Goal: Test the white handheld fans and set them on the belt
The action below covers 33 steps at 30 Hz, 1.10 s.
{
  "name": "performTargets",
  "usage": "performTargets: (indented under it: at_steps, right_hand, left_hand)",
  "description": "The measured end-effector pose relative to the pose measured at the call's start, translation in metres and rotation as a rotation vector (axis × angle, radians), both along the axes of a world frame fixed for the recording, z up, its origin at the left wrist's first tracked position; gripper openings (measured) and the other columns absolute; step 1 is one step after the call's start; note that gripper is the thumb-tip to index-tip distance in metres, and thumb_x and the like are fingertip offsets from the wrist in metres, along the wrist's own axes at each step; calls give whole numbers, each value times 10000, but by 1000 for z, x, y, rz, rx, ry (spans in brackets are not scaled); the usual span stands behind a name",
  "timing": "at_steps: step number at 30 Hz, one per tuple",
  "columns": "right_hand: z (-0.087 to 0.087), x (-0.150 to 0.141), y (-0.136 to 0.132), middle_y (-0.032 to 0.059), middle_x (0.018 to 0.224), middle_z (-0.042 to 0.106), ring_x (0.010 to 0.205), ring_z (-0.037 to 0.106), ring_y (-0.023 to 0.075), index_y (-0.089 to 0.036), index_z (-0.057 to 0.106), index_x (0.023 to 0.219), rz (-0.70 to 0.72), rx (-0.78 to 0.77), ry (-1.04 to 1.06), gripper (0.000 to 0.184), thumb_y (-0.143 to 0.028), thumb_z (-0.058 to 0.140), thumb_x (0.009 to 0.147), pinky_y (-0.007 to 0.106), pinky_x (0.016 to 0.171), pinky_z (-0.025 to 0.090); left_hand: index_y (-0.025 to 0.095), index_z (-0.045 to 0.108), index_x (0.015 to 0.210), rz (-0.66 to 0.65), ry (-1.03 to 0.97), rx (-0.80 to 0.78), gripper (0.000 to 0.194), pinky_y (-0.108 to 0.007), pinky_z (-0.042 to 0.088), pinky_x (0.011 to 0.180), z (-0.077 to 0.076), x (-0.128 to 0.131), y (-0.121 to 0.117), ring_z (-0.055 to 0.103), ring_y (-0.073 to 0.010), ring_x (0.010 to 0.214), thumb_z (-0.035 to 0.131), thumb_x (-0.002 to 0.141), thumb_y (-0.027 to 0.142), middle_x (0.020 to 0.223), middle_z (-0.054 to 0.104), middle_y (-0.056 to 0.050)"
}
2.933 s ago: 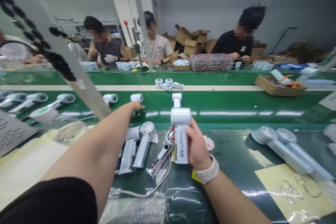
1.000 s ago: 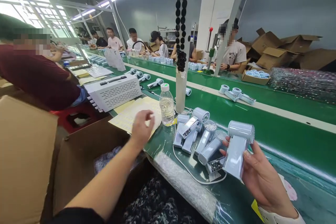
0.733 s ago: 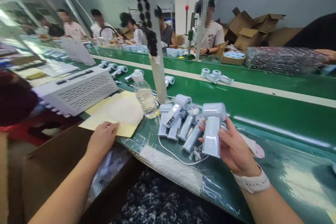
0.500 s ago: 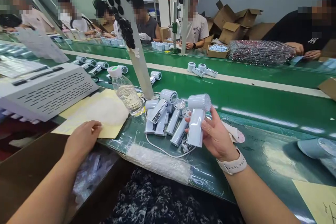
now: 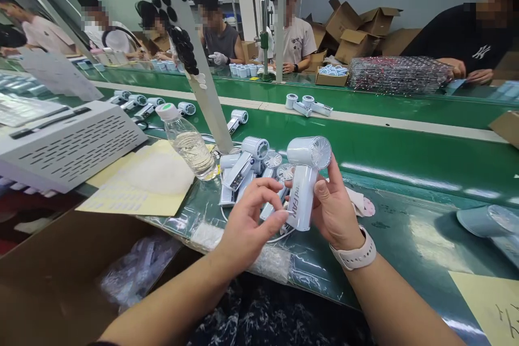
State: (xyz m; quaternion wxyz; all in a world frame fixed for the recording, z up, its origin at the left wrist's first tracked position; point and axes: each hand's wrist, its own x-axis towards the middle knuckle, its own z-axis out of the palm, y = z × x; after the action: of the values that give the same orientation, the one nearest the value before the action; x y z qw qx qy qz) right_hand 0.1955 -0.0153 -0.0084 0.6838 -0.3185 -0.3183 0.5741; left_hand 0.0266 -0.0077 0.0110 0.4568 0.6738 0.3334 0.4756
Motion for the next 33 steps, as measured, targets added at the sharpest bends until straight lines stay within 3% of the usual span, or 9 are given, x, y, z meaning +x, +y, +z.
performTargets:
  at_steps: [6, 12, 16, 19, 21, 22, 25, 28, 33]
  right_hand:
    - [-1, 0, 0, 72, 1272, 711, 1137, 692, 300, -414, 317, 1569, -29, 9, -27, 1000, -520, 859, 735, 467, 908, 602]
    - [-3, -5, -6, 69, 1304, 682, 1083, 694, 270, -408, 340, 1559, 52, -30, -56, 915, -422, 834, 789, 454, 925, 590]
    - [0, -3, -16, 94, 1166, 718, 860, 711, 259, -375, 347, 1566, 228, -113, -65, 1031, -389, 904, 698, 398, 698, 615]
    - [4, 0, -17, 88, 1075, 739, 774, 698, 247, -388, 350, 1565, 279, -154, -56, 1099, -400, 944, 640, 385, 651, 603]
    - [5, 1, -16, 83, 1076, 741, 777, 700, 247, -408, 359, 1556, 264, -160, -42, 1126, -414, 963, 606, 390, 661, 606]
    - [5, 1, -15, 81, 1080, 741, 779, 701, 245, -415, 364, 1552, 254, -161, -39, 1129, -416, 968, 598, 387, 658, 607]
    - [3, -1, -13, 79, 1079, 739, 774, 697, 240, -416, 368, 1550, 228, -150, -49, 1131, -405, 971, 594, 365, 624, 601]
    - [1, -2, -11, 79, 1089, 729, 781, 696, 240, -407, 344, 1565, 194, -139, -78, 1196, -405, 988, 557, 367, 630, 604]
    - [1, 0, -6, 69, 1076, 726, 874, 715, 276, -394, 347, 1563, 151, -181, -97, 1218, -377, 997, 534, 385, 674, 613]
  left_hand:
    - [217, 663, 693, 72, -20, -36, 345, -502, 437, 1112, -18, 21, 2, 588, -240, 1136, 788, 778, 528, 1102, 514, -67]
    - [193, 450, 649, 24, -119, -228, 461, -361, 544, 845, -27, 22, 7, 612, -185, 939, 811, 751, 460, 921, 485, -22]
    - [212, 408, 687, 115, -106, -55, 390, -275, 489, 680, -13, -25, 29, 503, -122, 704, 744, 800, 373, 774, 467, 18]
    - [233, 404, 754, 550, 53, 246, 305, -293, 496, 724, -1, -91, 57, 529, -148, 756, 692, 786, 329, 809, 501, 4]
    - [243, 403, 848, 843, 335, 190, 165, -328, 507, 760, -2, -133, 75, 545, -168, 778, 545, 848, 329, 874, 526, -21]
    - [242, 418, 875, 880, 584, 89, 101, -349, 510, 775, -5, -149, 83, 553, -184, 790, 476, 864, 323, 888, 542, -37]
    - [226, 534, 852, 738, 830, -25, 156, -429, 504, 848, -21, -172, 94, 582, -255, 834, 599, 758, 334, 817, 608, -55]
    - [231, 572, 775, 619, 929, -39, 197, -465, 481, 920, -33, -171, 95, 592, -313, 924, 680, 669, 357, 826, 647, -75]
    - [241, 484, 698, 672, 979, -75, 129, -460, 516, 815, -15, -175, 93, 623, -310, 825, 541, 765, 335, 729, 614, -76]
